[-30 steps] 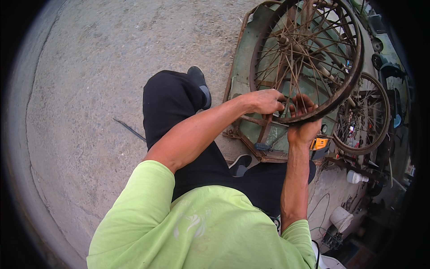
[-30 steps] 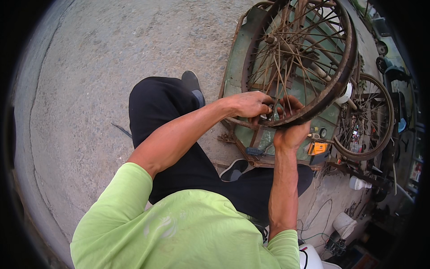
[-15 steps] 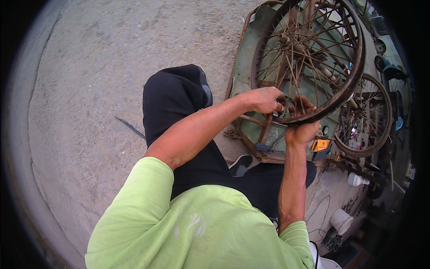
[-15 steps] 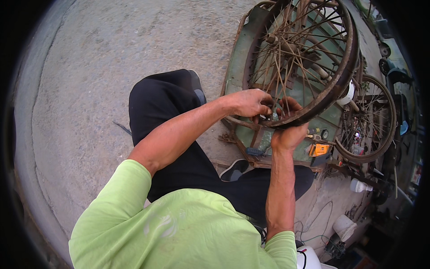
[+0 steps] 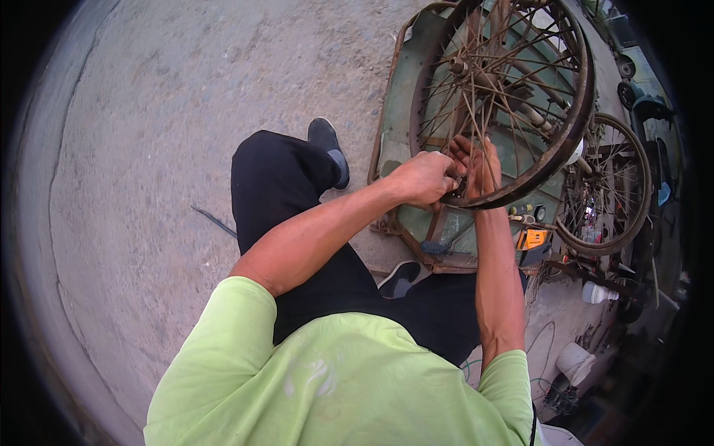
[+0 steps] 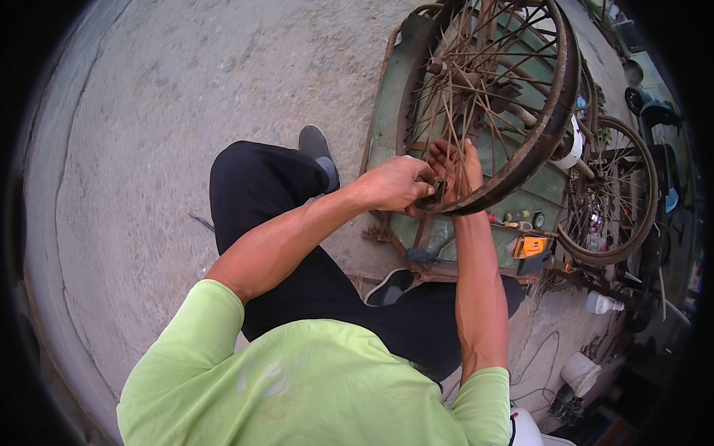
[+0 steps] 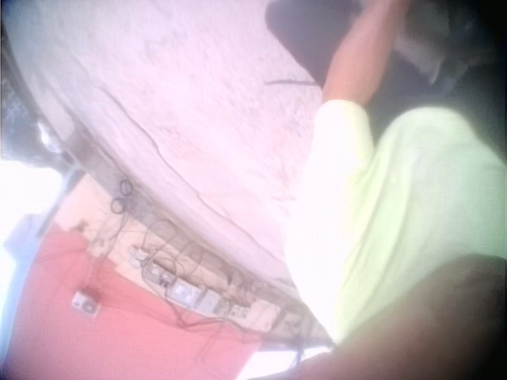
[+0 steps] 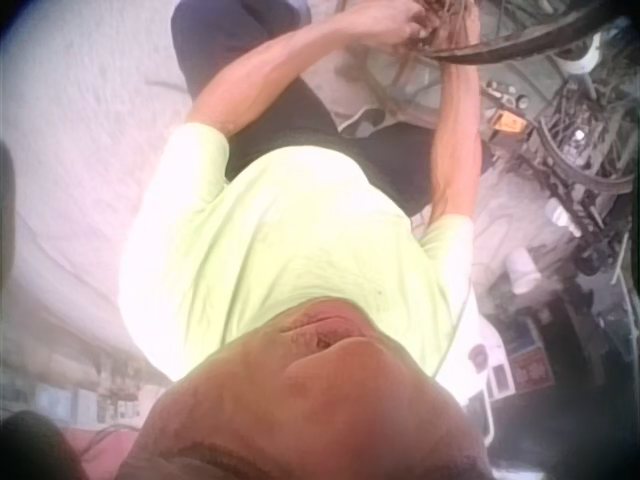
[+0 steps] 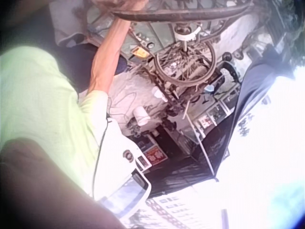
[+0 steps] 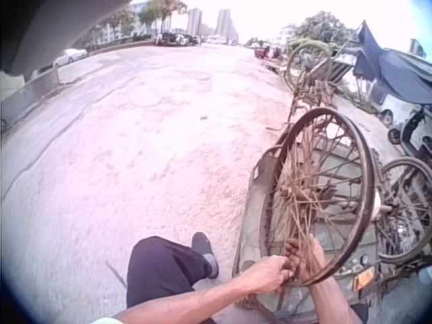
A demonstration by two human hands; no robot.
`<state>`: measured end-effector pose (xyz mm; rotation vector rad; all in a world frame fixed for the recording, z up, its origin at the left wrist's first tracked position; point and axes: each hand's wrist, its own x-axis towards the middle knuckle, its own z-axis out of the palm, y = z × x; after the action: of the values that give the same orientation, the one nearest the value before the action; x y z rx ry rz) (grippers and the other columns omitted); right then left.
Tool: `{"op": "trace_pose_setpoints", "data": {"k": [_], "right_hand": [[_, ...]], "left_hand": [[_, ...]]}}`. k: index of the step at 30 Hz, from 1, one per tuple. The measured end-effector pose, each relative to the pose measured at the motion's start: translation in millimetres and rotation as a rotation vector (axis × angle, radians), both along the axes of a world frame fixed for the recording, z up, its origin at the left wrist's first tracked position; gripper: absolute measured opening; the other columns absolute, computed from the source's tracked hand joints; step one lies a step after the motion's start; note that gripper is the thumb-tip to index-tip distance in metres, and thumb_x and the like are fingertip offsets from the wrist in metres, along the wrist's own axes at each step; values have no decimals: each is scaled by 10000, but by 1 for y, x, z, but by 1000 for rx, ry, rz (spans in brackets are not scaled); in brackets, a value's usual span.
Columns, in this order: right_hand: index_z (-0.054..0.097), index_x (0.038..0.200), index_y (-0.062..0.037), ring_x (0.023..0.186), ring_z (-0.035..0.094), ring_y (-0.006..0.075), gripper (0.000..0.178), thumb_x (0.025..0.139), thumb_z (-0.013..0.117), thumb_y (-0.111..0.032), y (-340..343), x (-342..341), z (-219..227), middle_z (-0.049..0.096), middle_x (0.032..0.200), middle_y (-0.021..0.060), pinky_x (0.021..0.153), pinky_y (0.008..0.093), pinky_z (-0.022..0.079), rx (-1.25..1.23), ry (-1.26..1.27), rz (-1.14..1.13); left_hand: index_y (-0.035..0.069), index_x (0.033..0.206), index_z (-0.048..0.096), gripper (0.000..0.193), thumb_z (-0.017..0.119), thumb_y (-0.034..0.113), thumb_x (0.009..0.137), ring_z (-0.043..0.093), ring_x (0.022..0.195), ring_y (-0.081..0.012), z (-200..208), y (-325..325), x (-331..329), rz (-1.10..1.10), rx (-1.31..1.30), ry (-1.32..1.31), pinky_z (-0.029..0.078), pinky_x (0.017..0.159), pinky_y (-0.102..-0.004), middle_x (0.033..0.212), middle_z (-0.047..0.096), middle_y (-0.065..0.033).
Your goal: The person sits on the ground and uses a wrench to tighten the spokes of a bicycle wheel. They rotate the wheel and adjust multiple spokes in sequence.
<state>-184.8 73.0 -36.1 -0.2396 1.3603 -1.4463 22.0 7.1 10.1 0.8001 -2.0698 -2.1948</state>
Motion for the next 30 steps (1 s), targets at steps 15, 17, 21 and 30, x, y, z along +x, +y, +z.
{"op": "trace_pose_setpoints", "data": {"k": [15, 17, 21, 30], "right_hand": [[574, 1362, -24, 979, 736, 363, 871, 993, 365, -785, -1, -8, -22, 727, 1131, 229, 844, 449, 616, -203, -383, 202], [588, 1351, -28, 954, 741, 350, 879, 984, 367, -796, -2, -4, -27, 735, 1107, 220, 824, 444, 619, -213, -373, 141], [586, 1356, -23, 941, 737, 326, 856, 999, 372, -771, 2, 4, -13, 737, 1113, 214, 816, 418, 610, -205, -378, 139], [614, 1283, 5, 1044, 707, 249, 698, 1066, 442, -636, 27, 31, 38, 725, 1167, 138, 937, 393, 562, -86, 28, -174]], "left_hand": [[12, 1170, 693, 327, 730, 221, 921, 709, 993, -424, -28, -12, -19, -51, -381, 317, 544, 846, -482, 1026, 732, -238], [4, 1147, 693, 309, 732, 200, 912, 714, 949, -423, -24, -8, -22, -23, -452, 278, 549, 819, -483, 1004, 731, -237], [-6, 1111, 705, 282, 766, 187, 915, 730, 860, -330, -15, -6, -20, 7, -340, 258, 561, 773, -465, 928, 738, -199], [-33, 1349, 611, 458, 751, 104, 935, 702, 808, -158, -7, -18, -24, -109, -41, 153, 567, 716, -332, 1054, 745, -118]]}}
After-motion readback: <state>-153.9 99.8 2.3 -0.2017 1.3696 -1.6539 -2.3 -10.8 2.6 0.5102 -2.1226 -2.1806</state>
